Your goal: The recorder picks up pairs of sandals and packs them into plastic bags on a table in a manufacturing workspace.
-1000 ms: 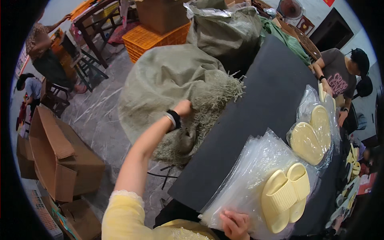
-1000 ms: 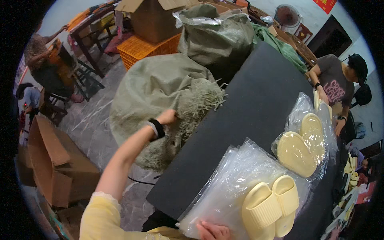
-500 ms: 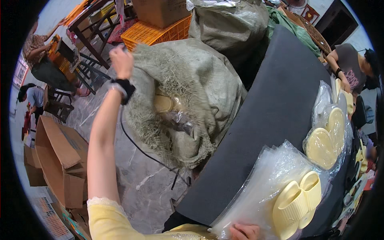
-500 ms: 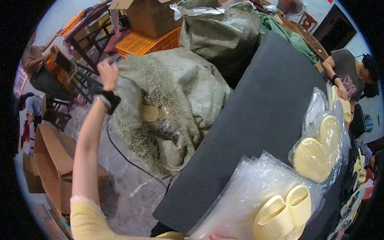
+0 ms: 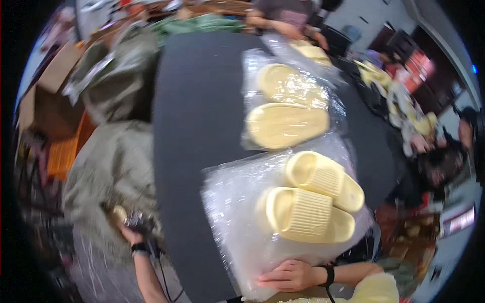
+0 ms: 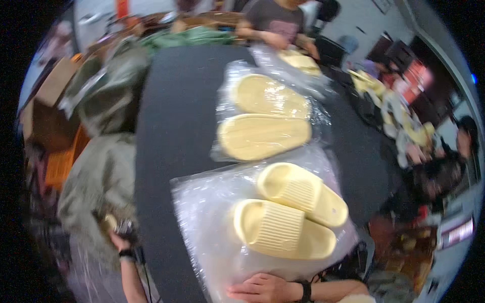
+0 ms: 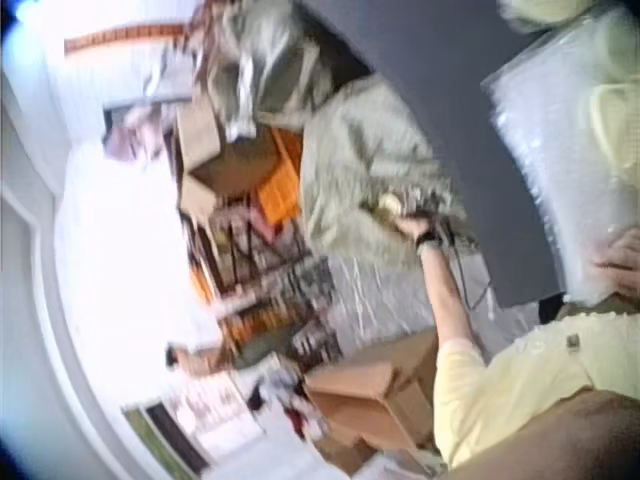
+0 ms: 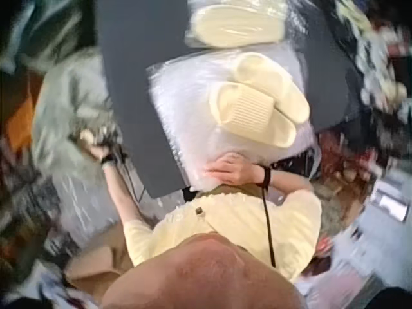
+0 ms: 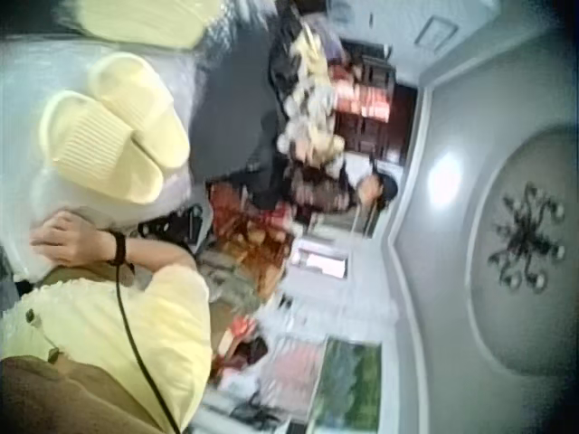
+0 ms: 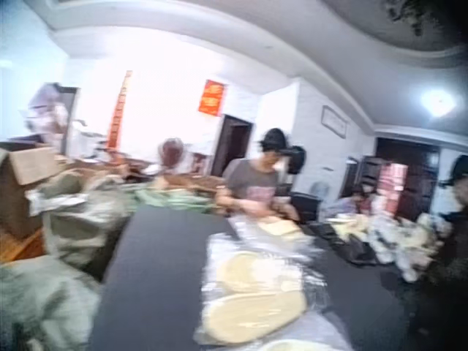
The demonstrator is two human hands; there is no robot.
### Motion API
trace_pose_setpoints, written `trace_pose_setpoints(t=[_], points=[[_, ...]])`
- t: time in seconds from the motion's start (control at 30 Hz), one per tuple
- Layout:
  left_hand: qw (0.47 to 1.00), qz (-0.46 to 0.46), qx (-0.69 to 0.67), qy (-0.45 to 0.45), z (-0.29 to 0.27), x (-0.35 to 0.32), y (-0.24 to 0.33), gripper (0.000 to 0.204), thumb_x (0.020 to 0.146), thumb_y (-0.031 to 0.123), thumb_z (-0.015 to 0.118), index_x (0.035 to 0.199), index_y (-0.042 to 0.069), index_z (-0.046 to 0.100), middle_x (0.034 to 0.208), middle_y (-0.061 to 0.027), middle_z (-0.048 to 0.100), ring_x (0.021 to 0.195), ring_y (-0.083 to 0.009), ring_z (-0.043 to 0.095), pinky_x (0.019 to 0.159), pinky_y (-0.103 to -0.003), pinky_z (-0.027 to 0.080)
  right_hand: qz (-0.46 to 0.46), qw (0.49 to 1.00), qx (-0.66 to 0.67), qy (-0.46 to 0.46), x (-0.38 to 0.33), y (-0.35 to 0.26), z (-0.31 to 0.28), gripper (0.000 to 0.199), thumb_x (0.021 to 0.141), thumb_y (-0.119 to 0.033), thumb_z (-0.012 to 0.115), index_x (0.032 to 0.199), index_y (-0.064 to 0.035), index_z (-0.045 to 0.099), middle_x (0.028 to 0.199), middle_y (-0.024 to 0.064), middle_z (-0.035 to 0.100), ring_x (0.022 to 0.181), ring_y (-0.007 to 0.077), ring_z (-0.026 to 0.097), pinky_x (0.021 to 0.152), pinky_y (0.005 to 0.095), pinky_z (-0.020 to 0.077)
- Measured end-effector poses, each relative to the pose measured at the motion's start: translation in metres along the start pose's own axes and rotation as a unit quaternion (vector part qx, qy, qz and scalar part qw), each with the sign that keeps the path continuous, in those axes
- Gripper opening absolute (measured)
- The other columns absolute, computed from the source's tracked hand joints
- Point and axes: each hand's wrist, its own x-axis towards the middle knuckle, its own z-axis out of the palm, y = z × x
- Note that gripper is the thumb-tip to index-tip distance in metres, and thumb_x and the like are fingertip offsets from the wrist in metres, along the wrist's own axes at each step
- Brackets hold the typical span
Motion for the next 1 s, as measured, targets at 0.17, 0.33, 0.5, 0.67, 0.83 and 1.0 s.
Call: trace_pose_setpoints(t=[0.17,0.33,0.5,0.67,0.83,1.0], points=[[0.993,-0.089,-0.037,0.069,0.014,0.016,0.003,0.087,0.076,0.059,0.055,0.143,0.015,0.021,0.147,-0.0135,0.019,0.131,-0.0373,0.02,0.104,-0.054,0.02,0.015,0.998,0.047,0.038,-0.009,-0.001,0.005,0.036,0.08,-0.013,0.056,0.115,-0.0116,0.059,0.118,-0.0001,0.057,0.083,0.0121,0.054,0.082,0.0253,0.0436],[0.98,-0.05,-0.05,0.185,0.063,0.005,-0.014,0.084,0.072,0.053,0.064,0.138,0.014,0.032,0.143,-0.0124,0.025,0.128,-0.0344,0.026,0.1,-0.05,0.028,-0.007,0.995,0.067,0.078,-0.022,0.0,0.01,0.026,0.086,-0.021,0.053,0.106,-0.0056,0.062,0.106,0.0064,0.061,0.086,0.0208,0.058,0.077,0.0323,0.0453],[0.987,0.045,0.134,0.08,0.006,0.075,-0.001,0.078,0.078,0.056,0.057,0.14,0.016,0.032,0.146,-0.008,0.018,0.131,-0.0281,0.019,0.104,-0.046,0.02,-0.013,0.992,0.095,0.084,-0.014,0.001,0.012,0.028,0.087,-0.02,0.051,0.109,-0.006,0.061,0.11,0.0061,0.06,0.087,0.0207,0.058,0.077,0.0324,0.0456],[0.976,0.121,0.112,0.14,-0.021,0.119,0.007,0.063,0.079,0.054,0.053,0.131,0.02,0.047,0.14,-0.0089,0.034,0.129,-0.0283,0.027,0.101,-0.049,0.026,-0.029,0.989,0.109,0.096,-0.015,0.005,0.015,0.028,0.089,-0.021,0.05,0.11,-0.0064,0.061,0.112,0.007,0.059,0.088,0.0207,0.058,0.077,0.0326,0.0461],[0.984,0.101,0.142,0.034,-0.017,0.133,0.001,0.055,0.082,0.051,0.049,0.126,0.017,0.05,0.13,-0.0097,0.046,0.119,-0.0272,0.041,0.093,-0.046,0.037,-0.021,0.99,0.107,0.093,-0.022,0.003,0.016,0.029,0.088,-0.025,0.052,0.109,-0.0066,0.061,0.113,0.0077,0.059,0.088,0.0213,0.058,0.072,0.0338,0.0444],[0.947,0.13,0.245,-0.165,-0.074,0.083,0.062,0.05,0.085,0.047,0.047,0.123,0.015,0.052,0.121,-0.0094,0.052,0.108,-0.026,0.05,0.084,-0.042,0.044,-0.037,0.99,0.102,0.093,-0.023,0.004,0.016,0.025,0.084,-0.023,0.055,0.101,-0.0058,0.062,0.111,0.0086,0.059,0.088,0.0222,0.057,0.073,0.0343,0.0427]])
